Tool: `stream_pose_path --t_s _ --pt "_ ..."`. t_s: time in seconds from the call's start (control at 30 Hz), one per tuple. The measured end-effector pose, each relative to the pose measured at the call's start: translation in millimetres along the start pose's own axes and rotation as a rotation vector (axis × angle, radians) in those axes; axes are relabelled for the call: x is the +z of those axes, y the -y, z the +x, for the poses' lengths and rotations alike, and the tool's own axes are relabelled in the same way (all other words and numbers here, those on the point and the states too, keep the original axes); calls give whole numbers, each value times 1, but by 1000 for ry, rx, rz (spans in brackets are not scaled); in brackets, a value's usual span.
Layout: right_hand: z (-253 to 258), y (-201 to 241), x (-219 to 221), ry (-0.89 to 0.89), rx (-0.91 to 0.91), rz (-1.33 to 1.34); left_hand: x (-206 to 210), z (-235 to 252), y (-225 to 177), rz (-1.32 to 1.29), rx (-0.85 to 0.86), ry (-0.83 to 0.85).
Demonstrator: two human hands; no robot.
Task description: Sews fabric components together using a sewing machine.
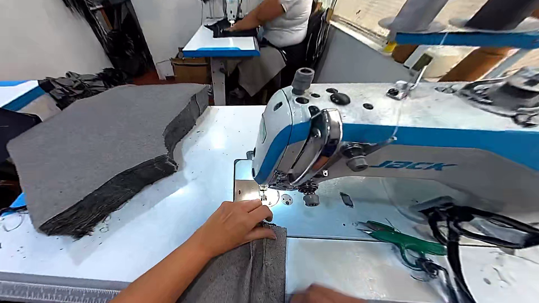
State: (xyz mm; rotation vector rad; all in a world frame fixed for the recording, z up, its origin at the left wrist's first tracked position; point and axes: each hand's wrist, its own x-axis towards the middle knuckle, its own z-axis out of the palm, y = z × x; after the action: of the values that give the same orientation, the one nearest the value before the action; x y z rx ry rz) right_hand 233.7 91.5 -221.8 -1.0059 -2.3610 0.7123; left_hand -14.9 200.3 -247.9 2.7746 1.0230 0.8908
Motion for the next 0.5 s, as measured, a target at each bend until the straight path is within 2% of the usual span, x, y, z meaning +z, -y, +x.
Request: stream_pose_path --t_s 0.07,0.17,0.33,0.43,0.5 --pt "21 -24 -4 -155 -159 -175 -1 1 0 -8 -8 12" --pt "43 -60 5 -253 -329 -402 -2 1 1 -20 -21 23" --pt "45 -71 12 -293 -329 -404 -5 -4 -5 108 -47 -59" --pt "44 -70 12 -297 -314 -405 -21 -14 -51 89 -33 -26" --pt "44 -70 14 -308 -311 -419 -22 -32 -90 83 -65 81"
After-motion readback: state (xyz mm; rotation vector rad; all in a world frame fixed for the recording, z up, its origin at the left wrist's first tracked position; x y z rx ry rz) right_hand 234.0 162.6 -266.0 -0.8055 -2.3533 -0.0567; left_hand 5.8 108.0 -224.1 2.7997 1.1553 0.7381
